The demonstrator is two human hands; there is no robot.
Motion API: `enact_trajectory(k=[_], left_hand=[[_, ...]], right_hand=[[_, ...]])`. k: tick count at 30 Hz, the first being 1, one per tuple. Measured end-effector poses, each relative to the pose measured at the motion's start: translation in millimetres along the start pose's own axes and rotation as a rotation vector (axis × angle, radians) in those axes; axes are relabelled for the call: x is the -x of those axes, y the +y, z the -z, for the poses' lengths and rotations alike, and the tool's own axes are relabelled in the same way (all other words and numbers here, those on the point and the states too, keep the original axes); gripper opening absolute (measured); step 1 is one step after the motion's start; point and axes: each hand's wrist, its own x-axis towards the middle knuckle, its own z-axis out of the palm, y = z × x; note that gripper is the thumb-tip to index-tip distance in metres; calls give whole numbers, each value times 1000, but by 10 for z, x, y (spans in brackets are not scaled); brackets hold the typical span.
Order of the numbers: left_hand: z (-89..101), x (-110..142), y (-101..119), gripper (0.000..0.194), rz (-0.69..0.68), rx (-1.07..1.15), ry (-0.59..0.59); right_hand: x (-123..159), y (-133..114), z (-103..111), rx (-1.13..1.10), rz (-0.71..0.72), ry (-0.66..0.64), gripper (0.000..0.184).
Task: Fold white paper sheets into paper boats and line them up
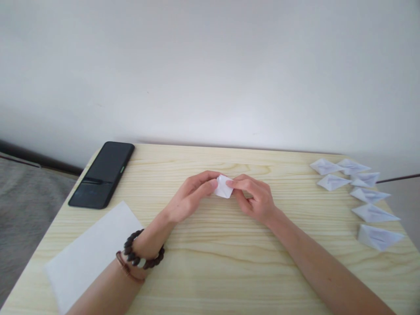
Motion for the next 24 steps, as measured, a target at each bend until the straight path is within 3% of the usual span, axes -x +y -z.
enact_trajectory(k=[10, 14, 17, 19, 24], left_hand=[[-31, -44, -109, 25, 45, 96, 87], [-38, -43, -84, 25, 107, 111, 97], [-45, -40, -50, 24, 83, 124, 92], [-55, -40, -37, 24, 51, 104, 102], [-135, -39, -55, 22, -36, -37, 224]], right_hand=[[-32, -66, 35, -65, -7, -15, 20], [-43, -82, 28, -108, -157, -47, 13], [-59, -84, 19, -97, -275, -83, 14], [-69, -81, 17, -74, -257, -138, 5], [-93, -81, 23, -23, -221, -177, 16]])
